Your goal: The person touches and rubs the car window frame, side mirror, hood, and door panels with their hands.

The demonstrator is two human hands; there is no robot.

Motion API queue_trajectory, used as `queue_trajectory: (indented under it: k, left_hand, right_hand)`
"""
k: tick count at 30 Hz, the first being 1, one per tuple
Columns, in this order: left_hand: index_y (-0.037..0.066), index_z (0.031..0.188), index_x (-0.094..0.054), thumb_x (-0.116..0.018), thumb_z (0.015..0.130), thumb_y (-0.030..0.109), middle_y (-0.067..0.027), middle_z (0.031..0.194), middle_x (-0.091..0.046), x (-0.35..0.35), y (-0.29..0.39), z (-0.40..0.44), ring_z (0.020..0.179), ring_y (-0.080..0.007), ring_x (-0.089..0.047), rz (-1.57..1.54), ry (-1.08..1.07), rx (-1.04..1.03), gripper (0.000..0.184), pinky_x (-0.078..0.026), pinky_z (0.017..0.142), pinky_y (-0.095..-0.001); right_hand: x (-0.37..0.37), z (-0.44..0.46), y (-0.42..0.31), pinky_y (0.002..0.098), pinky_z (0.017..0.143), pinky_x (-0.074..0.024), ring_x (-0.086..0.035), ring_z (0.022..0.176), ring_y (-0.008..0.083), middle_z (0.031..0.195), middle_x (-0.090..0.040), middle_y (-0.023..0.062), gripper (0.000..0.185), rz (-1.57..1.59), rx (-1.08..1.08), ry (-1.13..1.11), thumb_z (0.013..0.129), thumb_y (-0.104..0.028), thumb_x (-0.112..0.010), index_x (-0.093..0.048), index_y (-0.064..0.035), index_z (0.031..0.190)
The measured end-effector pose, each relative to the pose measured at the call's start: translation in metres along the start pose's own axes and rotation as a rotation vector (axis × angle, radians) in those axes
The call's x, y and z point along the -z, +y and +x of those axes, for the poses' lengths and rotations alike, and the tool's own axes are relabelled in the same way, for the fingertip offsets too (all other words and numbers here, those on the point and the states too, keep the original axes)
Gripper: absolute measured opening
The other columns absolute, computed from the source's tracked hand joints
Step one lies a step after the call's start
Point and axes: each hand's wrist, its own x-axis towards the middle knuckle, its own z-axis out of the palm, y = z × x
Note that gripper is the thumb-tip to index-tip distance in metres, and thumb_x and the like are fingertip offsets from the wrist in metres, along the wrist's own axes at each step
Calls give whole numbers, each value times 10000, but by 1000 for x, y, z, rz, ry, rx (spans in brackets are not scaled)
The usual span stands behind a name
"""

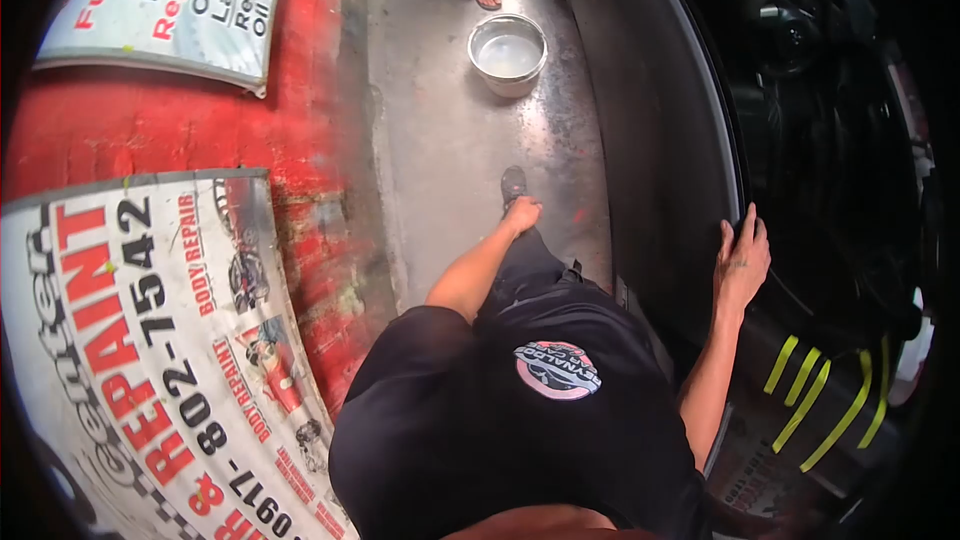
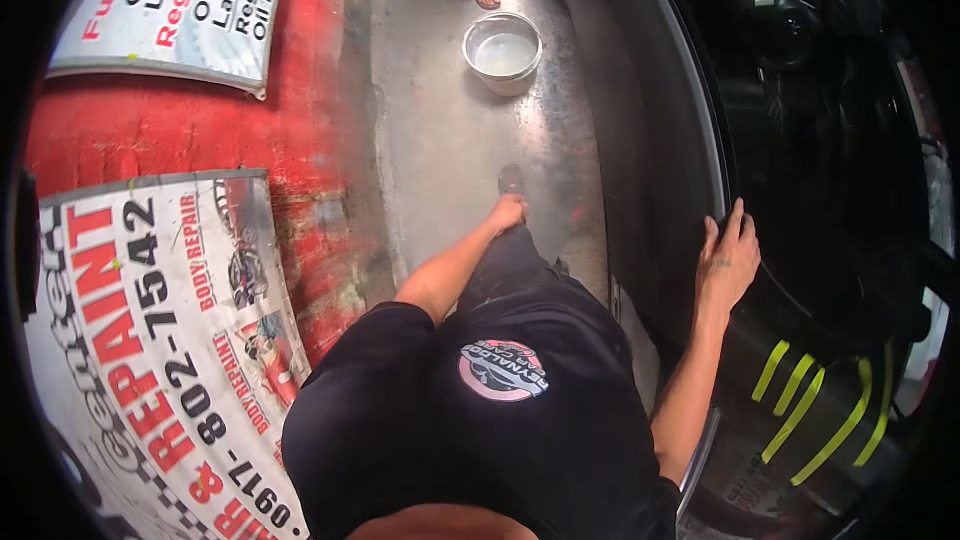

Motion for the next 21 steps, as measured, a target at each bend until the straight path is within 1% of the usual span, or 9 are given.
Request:
queue_trajectory:
  k: [2, 5, 7, 9, 11, 13, 17, 19, 21]
  left_hand:
    - [7, 1063, -740, -608, 895, 203, -234, 1038, -733, 10, 22, 34, 1033, -371, -709, -18, -27, -55, 290, -536, 926, -449]
    - [25, 1052, -741, -594, 896, 195, -238, 1042, -729, 16, 57, 107, 1034, -363, -711, -120, -5, -59, 273, -541, 918, -453]
    - [31, 1124, -740, -586, 906, 184, -243, 1169, -715, 46, 122, 128, 1086, -362, -701, -135, -114, 79, 308, -540, 916, -474]
    - [28, 1205, -726, -581, 915, 181, -248, 1255, -694, 60, 158, 167, 1171, -368, -674, -252, -76, 110, 359, -530, 979, -457]
    - [30, 1285, -697, -579, 917, 178, -253, 1318, -668, 62, 162, 231, 1239, -381, -642, -205, -24, 7, 414, -503, 1055, -425]
    - [30, 1332, -670, -583, 910, 183, -256, 1365, -640, 71, 177, 282, 1286, -390, -612, -229, 33, 66, 457, -473, 1111, -404]
    - [72, 1432, -601, -556, 873, 123, -246, 1400, -621, 97, 202, 376, 1304, -378, -600, -106, 11, 77, 564, -468, 1121, -407]
    - [93, 1447, -592, -539, 869, 111, -235, 1410, -617, 93, 195, 431, 1291, -370, -613, 108, -24, -12, 581, -478, 1111, -414]
    - [98, 1447, -592, -542, 881, 129, -227, 1405, -623, 76, 187, 481, 1282, -368, -620, 164, -21, -16, 569, -482, 1105, -423]
  right_hand:
    - [4, 30, -20, 476, 1025, -506, -620, 1232, 403, 1419, -587, 233, 595, -35, 10, -46, 1027, -382, -625, -480, -114, 1538]
    - [-2, 86, -55, 486, 1017, -511, -618, 1231, 411, 1423, -583, 234, 628, -46, 10, -95, 1030, -387, -618, -436, -115, 1566]
    - [-10, 122, -77, 491, 1012, -514, -616, 1231, 416, 1424, -581, 236, 645, -50, 13, -129, 1032, -388, -615, -413, -114, 1579]
    - [-17, 163, -103, 498, 1007, -508, -611, 1221, 442, 1406, -580, 266, 675, 18, -10, -173, 1026, -388, -622, -391, -84, 1582]
    - [-27, 198, -122, 489, 987, -516, -609, 1212, 447, 1371, -594, 260, 709, 99, -45, -217, 1026, -419, -620, -359, -83, 1594]
    - [-34, 223, -144, 484, 995, -508, -608, 1207, 459, 1355, -602, 263, 717, 169, -92, -212, 1021, -415, -635, -357, -85, 1593]
    - [-54, 234, -144, 448, 1101, -458, -533, 1355, 457, 1467, -536, 295, 723, 188, -126, -220, 1005, -331, -678, -358, -55, 1592]
    - [-61, 235, -138, 446, 1121, -442, -516, 1380, 450, 1488, -518, 298, 735, 159, -138, -243, 1002, -328, -683, -354, -38, 1590]
    - [-70, 238, -135, 444, 1140, -426, -498, 1404, 442, 1508, -501, 301, 746, 144, -148, -250, 998, -326, -689, -351, -20, 1588]
